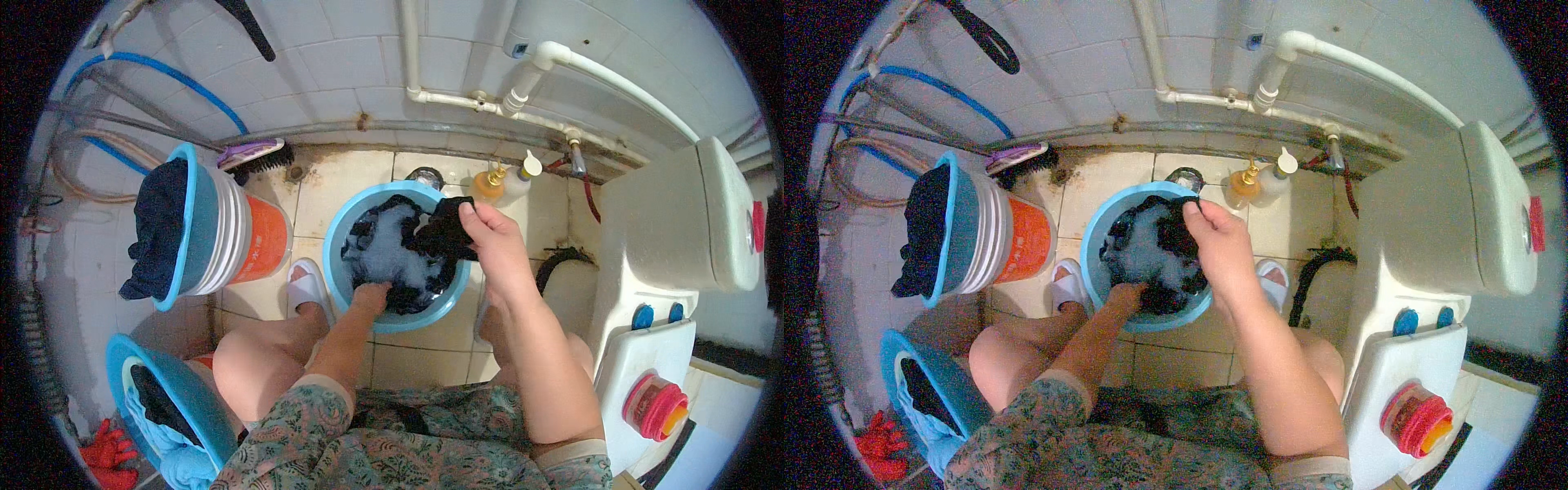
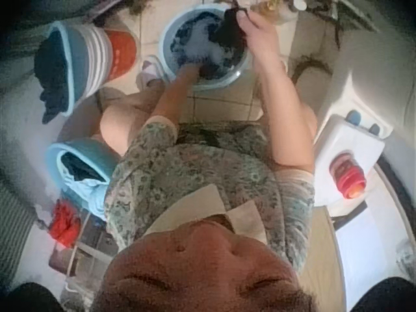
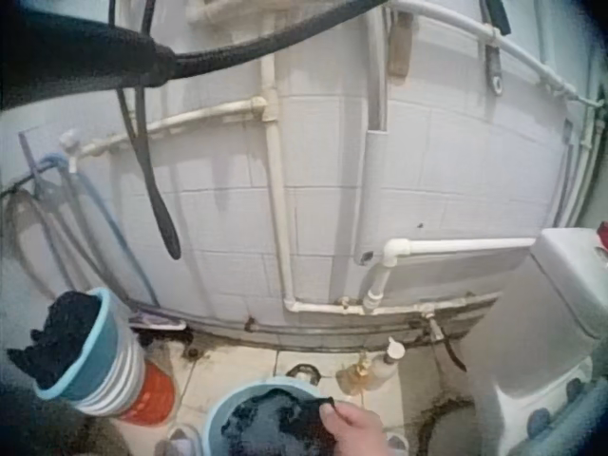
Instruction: The person sits on the floor and hand-washes a dark garment in a blue basin filled with water. They repeatedly submerge, scrub, and wring the item, then transfer it to a red basin. The person also handles a second dark garment from a nearby bucket.
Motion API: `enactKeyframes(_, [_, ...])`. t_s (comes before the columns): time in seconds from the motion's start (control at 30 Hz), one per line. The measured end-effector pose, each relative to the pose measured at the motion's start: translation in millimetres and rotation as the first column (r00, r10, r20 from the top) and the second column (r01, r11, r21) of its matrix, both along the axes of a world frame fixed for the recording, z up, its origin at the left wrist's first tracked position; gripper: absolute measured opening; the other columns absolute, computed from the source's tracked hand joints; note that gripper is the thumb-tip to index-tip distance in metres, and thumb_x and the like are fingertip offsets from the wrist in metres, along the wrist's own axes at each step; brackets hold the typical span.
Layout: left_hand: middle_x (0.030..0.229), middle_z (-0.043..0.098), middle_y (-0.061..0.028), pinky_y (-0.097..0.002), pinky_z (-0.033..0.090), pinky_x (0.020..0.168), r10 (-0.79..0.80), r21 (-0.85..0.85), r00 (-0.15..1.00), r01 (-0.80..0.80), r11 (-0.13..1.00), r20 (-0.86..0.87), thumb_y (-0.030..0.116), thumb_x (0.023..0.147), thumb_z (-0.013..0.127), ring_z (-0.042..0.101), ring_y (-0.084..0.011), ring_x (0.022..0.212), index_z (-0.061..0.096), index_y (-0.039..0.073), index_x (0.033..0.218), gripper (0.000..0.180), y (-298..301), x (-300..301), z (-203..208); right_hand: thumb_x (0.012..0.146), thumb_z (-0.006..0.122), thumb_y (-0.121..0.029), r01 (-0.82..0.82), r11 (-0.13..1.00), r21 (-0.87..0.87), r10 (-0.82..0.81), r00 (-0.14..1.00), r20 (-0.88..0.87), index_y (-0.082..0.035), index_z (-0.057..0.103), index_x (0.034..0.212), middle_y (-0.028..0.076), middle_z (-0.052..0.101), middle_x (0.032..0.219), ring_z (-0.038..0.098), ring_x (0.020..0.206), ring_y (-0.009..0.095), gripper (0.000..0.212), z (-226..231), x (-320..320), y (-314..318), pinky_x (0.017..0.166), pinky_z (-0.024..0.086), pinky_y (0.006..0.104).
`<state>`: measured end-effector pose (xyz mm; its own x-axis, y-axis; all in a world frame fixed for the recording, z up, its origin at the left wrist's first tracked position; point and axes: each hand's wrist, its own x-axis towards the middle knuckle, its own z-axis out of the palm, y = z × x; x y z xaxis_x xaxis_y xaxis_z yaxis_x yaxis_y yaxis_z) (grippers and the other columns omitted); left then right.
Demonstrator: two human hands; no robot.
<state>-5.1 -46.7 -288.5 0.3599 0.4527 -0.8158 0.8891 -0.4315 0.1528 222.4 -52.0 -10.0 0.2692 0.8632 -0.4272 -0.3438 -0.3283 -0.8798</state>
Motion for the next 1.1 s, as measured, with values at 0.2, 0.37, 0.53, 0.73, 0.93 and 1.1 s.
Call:
enactKeyframes(0.2, [0.113,0.058,-0.0185,-0.0382,0.041,0.092,0.354,0.036,0.864,-0.391,0.920,0.358,0.027,0.082,0.048,0.056,-0.0343,0.101,0.055,0.006,0.117,0.041,19.5,-60.4,-66.4,0.092,0.050,-0.024,-0.057,0.998,0.007,0.056,0.997,0.059,-0.006,0.063,0.090,-0.003,0.060,0.081,0.050,0.074,0.006,0.023,-15.2,-2.1,5.1,0.072,0.038,0.0228])
enactKeyframes(0.37, [0.074,0.054,-0.0089,-0.0328,0.040,0.071,0.774,-0.329,0.273,-0.788,0.520,0.571,0.016,0.069,0.049,0.050,-0.0194,0.073,0.057,-0.001,0.080,0.022,32.8,-17.7,112.6,0.091,0.052,-0.022,-0.074,0.997,0.025,0.064,0.961,0.268,-0.003,0.063,0.087,-0.002,0.057,0.076,0.047,0.070,0.008,0.022,-40.3,-1.9,9.5,0.068,0.038,0.0237])
enactKeyframes(0.53, [0.076,0.055,-0.0053,-0.0314,0.043,0.069,0.843,-0.695,-0.169,-0.659,0.287,0.510,0.013,0.067,0.049,0.053,-0.0199,0.072,0.055,0.004,0.083,0.020,33.3,-15.3,260.3,0.083,0.053,-0.030,-0.088,0.996,-0.017,0.083,0.820,0.567,-0.001,0.061,0.082,0.021,0.060,0.077,0.059,0.073,0.035,0.031,-77.9,-6.2,12.3,0.067,0.044,0.0412])
enactKeyframes(0.73, [0.085,0.060,-0.0137,-0.0371,0.049,0.078,0.758,-0.905,-0.500,-0.295,0.307,0.420,0.009,0.069,0.045,0.059,-0.0266,0.080,0.055,-0.003,0.088,0.024,25.1,-17.0,387.0,0.083,0.053,-0.033,-0.158,0.959,-0.235,0.279,0.676,0.682,-0.006,0.065,0.090,0.019,0.063,0.086,0.060,0.084,0.036,0.030,-77.9,-4.6,-0.2,0.075,0.046,0.0431])
enactKeyframes(0.93, [0.086,0.062,-0.0156,-0.0393,0.049,0.078,0.722,-0.887,-0.542,-0.103,0.451,0.430,0.011,0.071,0.045,0.060,-0.0283,0.080,0.055,-0.003,0.088,0.024,40.5,-8.0,418.9,0.083,0.053,-0.033,-0.222,0.921,-0.319,0.388,0.563,0.730,-0.011,0.066,0.096,0.017,0.064,0.093,0.061,0.088,0.035,0.028,-90.1,-4.8,0.6,0.078,0.047,0.0439])
enactKeyframes(1.1, [0.085,0.059,-0.0087,-0.0339,0.047,0.075,0.715,-0.850,-0.469,-0.376,0.369,0.519,0.011,0.072,0.048,0.058,-0.0226,0.078,0.055,0.003,0.084,0.017,55.4,8.0,345.3,0.083,0.053,-0.033,-0.289,0.925,-0.249,0.372,0.548,0.749,-0.011,0.066,0.094,0.017,0.064,0.090,0.061,0.087,0.036,0.027,-59.8,-24.7,2.5,0.076,0.048,0.0438])
